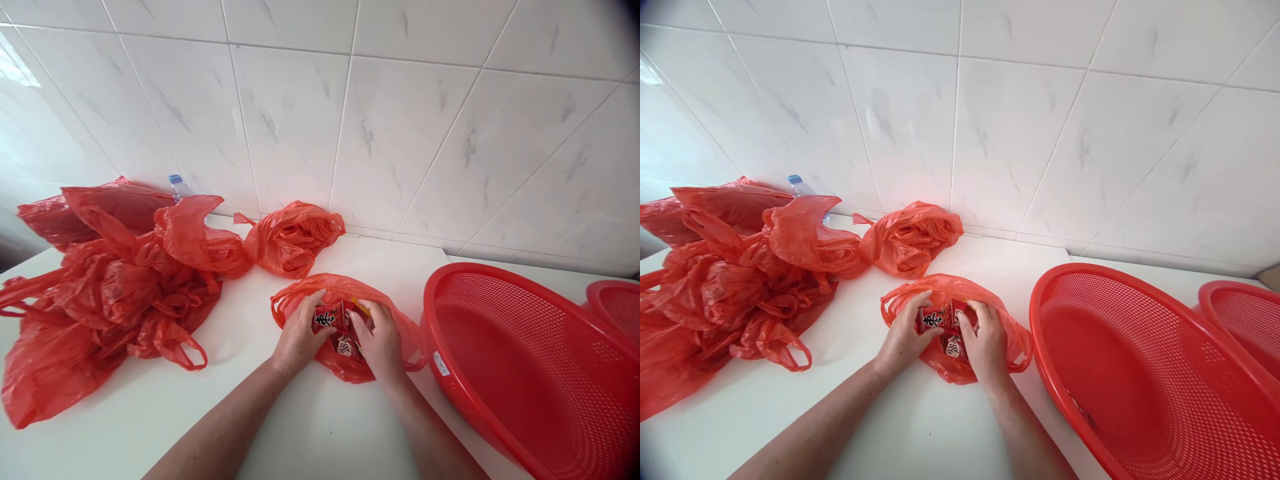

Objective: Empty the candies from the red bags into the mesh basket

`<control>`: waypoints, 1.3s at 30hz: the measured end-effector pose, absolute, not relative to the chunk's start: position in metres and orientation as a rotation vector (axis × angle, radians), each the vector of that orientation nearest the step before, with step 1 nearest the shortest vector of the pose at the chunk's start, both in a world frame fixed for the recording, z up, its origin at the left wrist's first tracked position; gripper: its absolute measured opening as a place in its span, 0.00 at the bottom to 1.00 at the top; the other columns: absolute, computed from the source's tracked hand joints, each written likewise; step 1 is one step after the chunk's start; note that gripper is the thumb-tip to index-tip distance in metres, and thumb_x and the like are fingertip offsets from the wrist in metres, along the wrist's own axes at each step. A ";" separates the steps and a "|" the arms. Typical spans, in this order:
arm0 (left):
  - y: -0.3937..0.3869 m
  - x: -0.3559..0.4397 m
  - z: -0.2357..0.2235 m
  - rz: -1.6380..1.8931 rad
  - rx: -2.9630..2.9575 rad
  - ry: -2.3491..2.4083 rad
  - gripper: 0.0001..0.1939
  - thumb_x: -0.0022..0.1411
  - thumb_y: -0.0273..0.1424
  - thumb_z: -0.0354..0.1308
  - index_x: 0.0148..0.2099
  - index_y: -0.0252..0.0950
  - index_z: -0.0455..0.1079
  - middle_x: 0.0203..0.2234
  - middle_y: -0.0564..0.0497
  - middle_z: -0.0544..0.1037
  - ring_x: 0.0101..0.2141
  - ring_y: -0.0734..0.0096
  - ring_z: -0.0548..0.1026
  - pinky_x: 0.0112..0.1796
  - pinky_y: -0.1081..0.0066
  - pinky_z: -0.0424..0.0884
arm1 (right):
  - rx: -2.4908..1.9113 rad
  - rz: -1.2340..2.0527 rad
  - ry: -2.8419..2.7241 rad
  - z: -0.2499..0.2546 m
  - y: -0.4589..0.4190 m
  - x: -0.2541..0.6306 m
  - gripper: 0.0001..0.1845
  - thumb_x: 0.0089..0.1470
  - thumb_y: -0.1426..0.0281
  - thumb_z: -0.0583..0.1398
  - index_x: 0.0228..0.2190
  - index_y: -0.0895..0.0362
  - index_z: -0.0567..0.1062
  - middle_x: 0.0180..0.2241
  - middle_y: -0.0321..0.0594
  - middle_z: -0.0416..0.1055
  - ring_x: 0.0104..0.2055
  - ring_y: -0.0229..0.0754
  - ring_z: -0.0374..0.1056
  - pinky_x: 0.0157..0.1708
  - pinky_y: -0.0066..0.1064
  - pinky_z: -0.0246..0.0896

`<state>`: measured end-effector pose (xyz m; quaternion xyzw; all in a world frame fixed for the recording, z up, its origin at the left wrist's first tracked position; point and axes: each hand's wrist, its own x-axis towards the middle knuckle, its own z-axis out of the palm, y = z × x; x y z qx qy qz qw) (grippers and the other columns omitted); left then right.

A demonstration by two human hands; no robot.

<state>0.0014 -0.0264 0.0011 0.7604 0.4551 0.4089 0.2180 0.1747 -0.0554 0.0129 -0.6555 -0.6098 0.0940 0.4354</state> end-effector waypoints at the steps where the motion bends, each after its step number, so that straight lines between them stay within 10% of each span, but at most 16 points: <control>1: -0.028 0.002 0.001 1.122 2.083 1.227 0.36 0.52 0.26 0.62 0.61 0.42 0.53 0.45 0.49 0.71 0.46 0.60 0.72 0.46 0.62 0.70 | -1.585 0.252 -1.548 0.013 -0.057 0.174 0.17 0.57 0.61 0.55 0.45 0.55 0.71 0.42 0.45 0.71 0.40 0.45 0.68 0.39 0.37 0.65; 9: -0.030 0.009 -0.001 1.196 1.652 0.983 0.44 0.49 0.23 0.64 0.63 0.46 0.46 0.44 0.49 0.67 0.43 0.64 0.71 0.44 0.62 0.71 | -1.417 0.386 -1.649 0.010 -0.058 0.171 0.13 0.58 0.64 0.54 0.44 0.54 0.71 0.42 0.41 0.74 0.42 0.44 0.70 0.43 0.37 0.66; 20: -0.023 0.006 0.005 1.152 1.279 0.785 0.32 0.53 0.28 0.62 0.58 0.41 0.53 0.35 0.52 0.73 0.36 0.68 0.75 0.39 0.66 0.73 | -1.420 0.518 -1.653 0.013 -0.060 0.169 0.09 0.56 0.63 0.55 0.28 0.54 0.67 0.24 0.33 0.67 0.21 0.35 0.58 0.22 0.28 0.57; 39: -0.023 0.008 0.000 1.048 1.349 0.846 0.35 0.51 0.31 0.65 0.59 0.38 0.55 0.26 0.56 0.71 0.28 0.71 0.73 0.33 0.68 0.71 | -1.404 0.726 -1.494 0.016 -0.061 0.166 0.12 0.56 0.60 0.55 0.27 0.54 0.67 0.24 0.34 0.68 0.25 0.39 0.64 0.26 0.28 0.60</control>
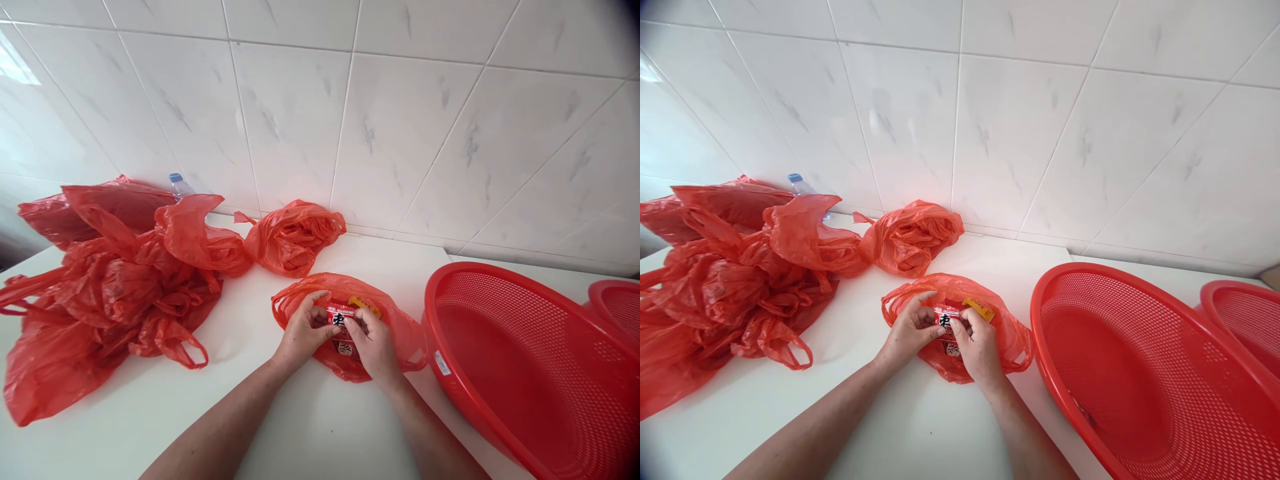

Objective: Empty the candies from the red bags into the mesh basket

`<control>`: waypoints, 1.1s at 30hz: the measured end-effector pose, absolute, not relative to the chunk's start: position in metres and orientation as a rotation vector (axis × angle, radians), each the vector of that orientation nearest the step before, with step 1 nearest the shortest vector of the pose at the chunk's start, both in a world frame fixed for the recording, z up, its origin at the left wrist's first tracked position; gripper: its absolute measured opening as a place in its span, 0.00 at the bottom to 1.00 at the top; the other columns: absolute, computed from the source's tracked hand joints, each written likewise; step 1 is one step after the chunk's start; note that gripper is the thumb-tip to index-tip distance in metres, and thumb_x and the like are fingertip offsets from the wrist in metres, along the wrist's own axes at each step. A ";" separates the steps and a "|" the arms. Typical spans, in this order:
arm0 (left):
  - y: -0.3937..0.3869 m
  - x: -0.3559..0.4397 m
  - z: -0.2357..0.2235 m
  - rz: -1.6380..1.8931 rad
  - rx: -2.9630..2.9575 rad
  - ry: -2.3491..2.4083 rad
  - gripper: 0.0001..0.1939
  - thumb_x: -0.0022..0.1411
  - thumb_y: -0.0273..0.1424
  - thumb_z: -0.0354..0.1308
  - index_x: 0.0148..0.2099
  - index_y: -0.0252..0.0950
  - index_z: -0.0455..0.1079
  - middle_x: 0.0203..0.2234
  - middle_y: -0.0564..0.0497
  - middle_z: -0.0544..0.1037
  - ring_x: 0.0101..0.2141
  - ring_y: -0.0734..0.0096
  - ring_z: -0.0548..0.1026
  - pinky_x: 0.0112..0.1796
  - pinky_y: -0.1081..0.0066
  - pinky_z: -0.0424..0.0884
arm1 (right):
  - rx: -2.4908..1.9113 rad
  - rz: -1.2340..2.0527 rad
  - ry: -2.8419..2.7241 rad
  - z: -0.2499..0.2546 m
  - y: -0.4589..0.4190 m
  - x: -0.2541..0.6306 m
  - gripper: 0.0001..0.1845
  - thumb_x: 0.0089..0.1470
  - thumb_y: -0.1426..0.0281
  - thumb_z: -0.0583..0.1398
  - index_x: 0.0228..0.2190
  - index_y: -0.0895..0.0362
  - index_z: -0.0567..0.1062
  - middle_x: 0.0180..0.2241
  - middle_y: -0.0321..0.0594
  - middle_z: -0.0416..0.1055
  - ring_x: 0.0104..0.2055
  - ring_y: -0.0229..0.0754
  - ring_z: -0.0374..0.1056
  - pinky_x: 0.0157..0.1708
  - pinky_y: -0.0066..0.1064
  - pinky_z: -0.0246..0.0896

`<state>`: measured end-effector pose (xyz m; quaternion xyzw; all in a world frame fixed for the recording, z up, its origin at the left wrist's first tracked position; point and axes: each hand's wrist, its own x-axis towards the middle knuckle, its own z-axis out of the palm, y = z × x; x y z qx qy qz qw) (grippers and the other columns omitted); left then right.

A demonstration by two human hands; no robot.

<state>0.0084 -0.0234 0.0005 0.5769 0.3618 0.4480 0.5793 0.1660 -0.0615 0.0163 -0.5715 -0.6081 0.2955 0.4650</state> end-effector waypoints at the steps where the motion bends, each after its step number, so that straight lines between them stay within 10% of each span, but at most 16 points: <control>1: -0.023 0.008 0.001 1.041 1.349 0.845 0.33 0.52 0.30 0.64 0.58 0.39 0.55 0.25 0.57 0.70 0.27 0.72 0.72 0.32 0.69 0.70 | -1.391 0.740 -1.494 0.017 -0.062 0.166 0.11 0.56 0.60 0.55 0.28 0.54 0.68 0.25 0.35 0.69 0.26 0.39 0.64 0.27 0.29 0.61; 22: -0.028 0.008 0.004 1.005 1.581 0.943 0.30 0.53 0.30 0.63 0.57 0.40 0.58 0.28 0.55 0.73 0.29 0.69 0.72 0.33 0.68 0.70 | -1.423 0.704 -1.449 0.021 -0.061 0.165 0.12 0.56 0.61 0.53 0.28 0.54 0.71 0.26 0.36 0.71 0.28 0.41 0.66 0.28 0.30 0.62; 33: -0.027 0.007 0.011 1.059 1.646 1.051 0.06 0.60 0.29 0.54 0.36 0.38 0.73 0.30 0.52 0.78 0.32 0.68 0.75 0.35 0.70 0.71 | -1.345 0.786 -1.518 0.018 -0.063 0.164 0.11 0.57 0.63 0.54 0.27 0.55 0.70 0.24 0.34 0.67 0.27 0.39 0.63 0.28 0.28 0.60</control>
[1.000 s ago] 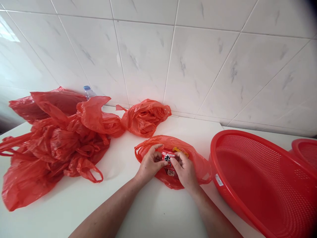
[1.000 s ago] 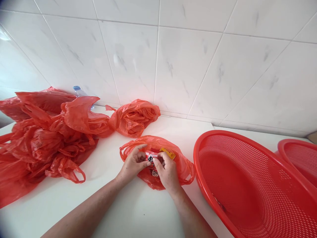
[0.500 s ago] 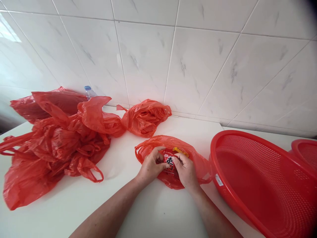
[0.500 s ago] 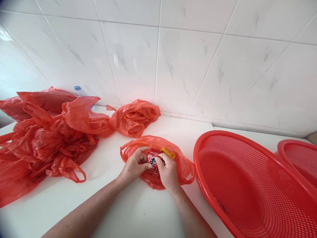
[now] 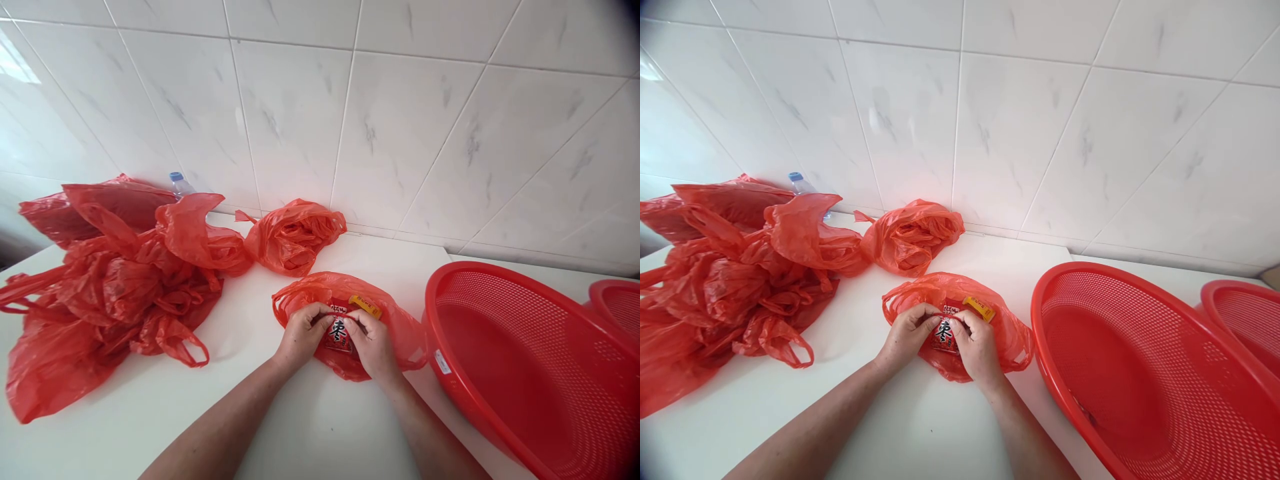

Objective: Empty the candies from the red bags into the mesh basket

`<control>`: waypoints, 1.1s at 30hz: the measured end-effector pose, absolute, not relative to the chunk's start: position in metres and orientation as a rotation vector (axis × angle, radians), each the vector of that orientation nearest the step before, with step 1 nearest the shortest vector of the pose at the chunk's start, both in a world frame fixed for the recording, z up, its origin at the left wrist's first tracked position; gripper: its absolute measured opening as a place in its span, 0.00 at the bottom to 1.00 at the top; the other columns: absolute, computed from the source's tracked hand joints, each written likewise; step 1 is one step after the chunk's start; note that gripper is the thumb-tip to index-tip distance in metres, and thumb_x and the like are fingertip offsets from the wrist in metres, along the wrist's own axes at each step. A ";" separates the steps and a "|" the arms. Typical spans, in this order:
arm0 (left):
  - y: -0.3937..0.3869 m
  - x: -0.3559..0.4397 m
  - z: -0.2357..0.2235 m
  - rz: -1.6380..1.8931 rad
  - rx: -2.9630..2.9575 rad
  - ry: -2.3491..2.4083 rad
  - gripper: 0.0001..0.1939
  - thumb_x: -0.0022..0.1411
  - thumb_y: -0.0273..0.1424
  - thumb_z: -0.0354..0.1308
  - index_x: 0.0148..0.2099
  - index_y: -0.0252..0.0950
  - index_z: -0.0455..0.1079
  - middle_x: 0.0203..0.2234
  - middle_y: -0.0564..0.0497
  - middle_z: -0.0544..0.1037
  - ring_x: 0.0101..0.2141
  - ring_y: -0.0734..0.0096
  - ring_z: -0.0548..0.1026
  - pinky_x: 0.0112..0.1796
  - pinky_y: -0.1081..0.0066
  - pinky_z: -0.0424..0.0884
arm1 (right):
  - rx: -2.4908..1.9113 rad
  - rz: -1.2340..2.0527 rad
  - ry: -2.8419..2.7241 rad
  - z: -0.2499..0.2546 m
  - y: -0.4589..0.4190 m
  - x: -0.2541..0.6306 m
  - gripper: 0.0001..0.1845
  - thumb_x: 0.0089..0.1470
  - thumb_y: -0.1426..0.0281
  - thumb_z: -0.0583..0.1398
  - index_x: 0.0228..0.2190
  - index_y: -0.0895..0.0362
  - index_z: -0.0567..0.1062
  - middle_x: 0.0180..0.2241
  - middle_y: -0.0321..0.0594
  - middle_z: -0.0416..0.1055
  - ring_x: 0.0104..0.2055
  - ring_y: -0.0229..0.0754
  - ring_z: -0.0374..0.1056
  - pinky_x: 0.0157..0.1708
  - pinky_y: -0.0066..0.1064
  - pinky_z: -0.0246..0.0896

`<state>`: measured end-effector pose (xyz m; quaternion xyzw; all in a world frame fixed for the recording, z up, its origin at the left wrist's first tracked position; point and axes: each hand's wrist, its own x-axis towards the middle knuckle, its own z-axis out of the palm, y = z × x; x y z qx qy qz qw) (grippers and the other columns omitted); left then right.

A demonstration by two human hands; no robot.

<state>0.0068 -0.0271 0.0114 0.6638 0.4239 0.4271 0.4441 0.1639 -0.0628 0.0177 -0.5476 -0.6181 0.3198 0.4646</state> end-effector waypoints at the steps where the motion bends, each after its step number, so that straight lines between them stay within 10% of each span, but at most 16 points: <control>1: -0.027 0.007 0.012 1.064 1.645 1.060 0.06 0.60 0.28 0.54 0.35 0.38 0.73 0.30 0.52 0.78 0.32 0.69 0.75 0.34 0.71 0.71 | -1.343 0.791 -1.520 0.017 -0.063 0.164 0.11 0.57 0.63 0.54 0.27 0.55 0.70 0.24 0.34 0.67 0.27 0.39 0.63 0.28 0.28 0.60; 21: -0.030 0.007 0.008 0.980 1.698 1.003 0.14 0.53 0.35 0.64 0.42 0.37 0.72 0.31 0.51 0.78 0.31 0.69 0.74 0.33 0.72 0.69 | -1.410 0.710 -1.351 0.018 -0.060 0.166 0.11 0.56 0.62 0.55 0.29 0.56 0.72 0.27 0.37 0.72 0.30 0.40 0.66 0.32 0.29 0.62; 33: -0.027 0.008 0.006 0.982 1.651 1.043 0.05 0.56 0.26 0.57 0.28 0.35 0.67 0.21 0.56 0.70 0.25 0.76 0.66 0.26 0.76 0.62 | -1.302 0.944 -1.372 0.020 -0.062 0.165 0.12 0.55 0.60 0.56 0.35 0.55 0.73 0.30 0.38 0.73 0.31 0.42 0.69 0.31 0.30 0.65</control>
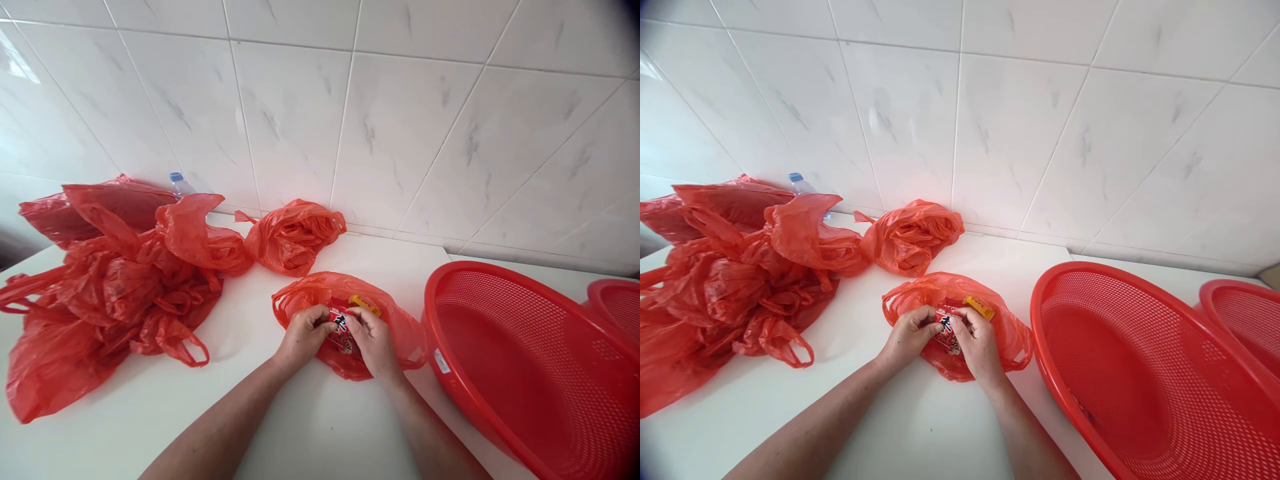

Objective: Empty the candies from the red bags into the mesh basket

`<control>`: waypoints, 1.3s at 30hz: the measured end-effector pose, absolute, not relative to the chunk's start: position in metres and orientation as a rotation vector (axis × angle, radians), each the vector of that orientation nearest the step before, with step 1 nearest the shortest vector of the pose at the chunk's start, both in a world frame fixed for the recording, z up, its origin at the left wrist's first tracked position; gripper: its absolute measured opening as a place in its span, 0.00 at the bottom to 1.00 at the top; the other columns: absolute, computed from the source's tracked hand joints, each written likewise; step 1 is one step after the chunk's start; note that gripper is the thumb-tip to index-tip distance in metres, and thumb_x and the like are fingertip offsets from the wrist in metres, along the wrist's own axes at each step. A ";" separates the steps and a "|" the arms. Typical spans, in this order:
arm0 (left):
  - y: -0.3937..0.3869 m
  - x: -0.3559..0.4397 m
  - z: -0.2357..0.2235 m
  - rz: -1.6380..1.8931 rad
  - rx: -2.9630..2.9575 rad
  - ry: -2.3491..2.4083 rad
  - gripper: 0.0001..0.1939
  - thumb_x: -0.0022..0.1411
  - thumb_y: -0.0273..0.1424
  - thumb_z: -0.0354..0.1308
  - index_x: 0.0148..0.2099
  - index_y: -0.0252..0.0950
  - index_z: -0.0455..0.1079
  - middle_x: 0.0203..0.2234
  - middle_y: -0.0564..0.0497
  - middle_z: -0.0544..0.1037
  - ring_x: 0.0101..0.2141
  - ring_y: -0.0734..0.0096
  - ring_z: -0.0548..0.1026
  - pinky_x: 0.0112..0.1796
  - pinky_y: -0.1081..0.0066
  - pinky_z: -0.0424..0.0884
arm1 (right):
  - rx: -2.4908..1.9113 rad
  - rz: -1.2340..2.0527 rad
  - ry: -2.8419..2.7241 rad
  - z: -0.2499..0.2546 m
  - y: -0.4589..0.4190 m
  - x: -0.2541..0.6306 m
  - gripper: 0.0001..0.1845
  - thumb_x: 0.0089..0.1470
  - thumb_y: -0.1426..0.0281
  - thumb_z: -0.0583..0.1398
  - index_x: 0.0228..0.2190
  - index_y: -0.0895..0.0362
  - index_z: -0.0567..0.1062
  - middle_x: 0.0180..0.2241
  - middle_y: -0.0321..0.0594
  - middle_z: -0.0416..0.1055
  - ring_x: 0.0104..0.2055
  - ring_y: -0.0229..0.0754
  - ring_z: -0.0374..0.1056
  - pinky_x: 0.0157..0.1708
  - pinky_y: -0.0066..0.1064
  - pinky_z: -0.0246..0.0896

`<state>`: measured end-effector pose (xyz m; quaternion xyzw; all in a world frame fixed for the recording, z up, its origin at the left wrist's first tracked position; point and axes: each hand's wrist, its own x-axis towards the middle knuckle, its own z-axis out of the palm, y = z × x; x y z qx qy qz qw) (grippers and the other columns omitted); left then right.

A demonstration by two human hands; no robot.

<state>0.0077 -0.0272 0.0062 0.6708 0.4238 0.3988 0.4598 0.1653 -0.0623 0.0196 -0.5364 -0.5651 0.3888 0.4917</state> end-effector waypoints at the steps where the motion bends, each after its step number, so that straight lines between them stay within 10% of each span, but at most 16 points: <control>1: -0.028 0.008 0.006 0.983 1.650 1.046 0.06 0.56 0.26 0.57 0.27 0.35 0.67 0.20 0.56 0.69 0.24 0.76 0.66 0.26 0.76 0.61 | -1.295 0.954 -1.373 0.019 -0.062 0.165 0.12 0.55 0.60 0.56 0.35 0.55 0.73 0.31 0.38 0.73 0.32 0.42 0.69 0.32 0.31 0.65; 12: -0.029 0.007 0.011 0.931 1.647 0.960 0.16 0.53 0.34 0.63 0.45 0.37 0.72 0.34 0.50 0.79 0.32 0.67 0.75 0.33 0.72 0.70 | -1.421 0.834 -1.211 0.020 -0.059 0.167 0.13 0.54 0.59 0.57 0.30 0.56 0.72 0.27 0.37 0.71 0.30 0.40 0.66 0.30 0.29 0.62; 27: -0.030 0.008 0.009 0.988 1.770 1.024 0.05 0.60 0.28 0.54 0.36 0.37 0.72 0.28 0.53 0.77 0.30 0.70 0.74 0.32 0.72 0.69 | -1.403 0.987 -1.252 0.026 -0.059 0.167 0.17 0.53 0.55 0.57 0.33 0.57 0.73 0.22 0.34 0.67 0.23 0.38 0.62 0.21 0.27 0.57; 33: -0.033 0.006 0.011 1.150 2.127 1.005 0.34 0.46 0.41 0.68 0.55 0.39 0.62 0.47 0.43 0.70 0.48 0.56 0.68 0.47 0.58 0.67 | -1.409 0.889 -1.197 0.028 -0.059 0.168 0.16 0.54 0.56 0.57 0.30 0.57 0.72 0.26 0.35 0.69 0.28 0.39 0.65 0.29 0.28 0.62; 39: -0.040 0.010 0.016 1.126 2.537 0.955 0.26 0.52 0.34 0.65 0.51 0.41 0.61 0.48 0.42 0.67 0.48 0.54 0.67 0.45 0.55 0.68 | -1.442 0.839 -1.160 0.022 -0.058 0.166 0.16 0.52 0.55 0.58 0.27 0.57 0.70 0.24 0.33 0.68 0.26 0.37 0.62 0.26 0.27 0.59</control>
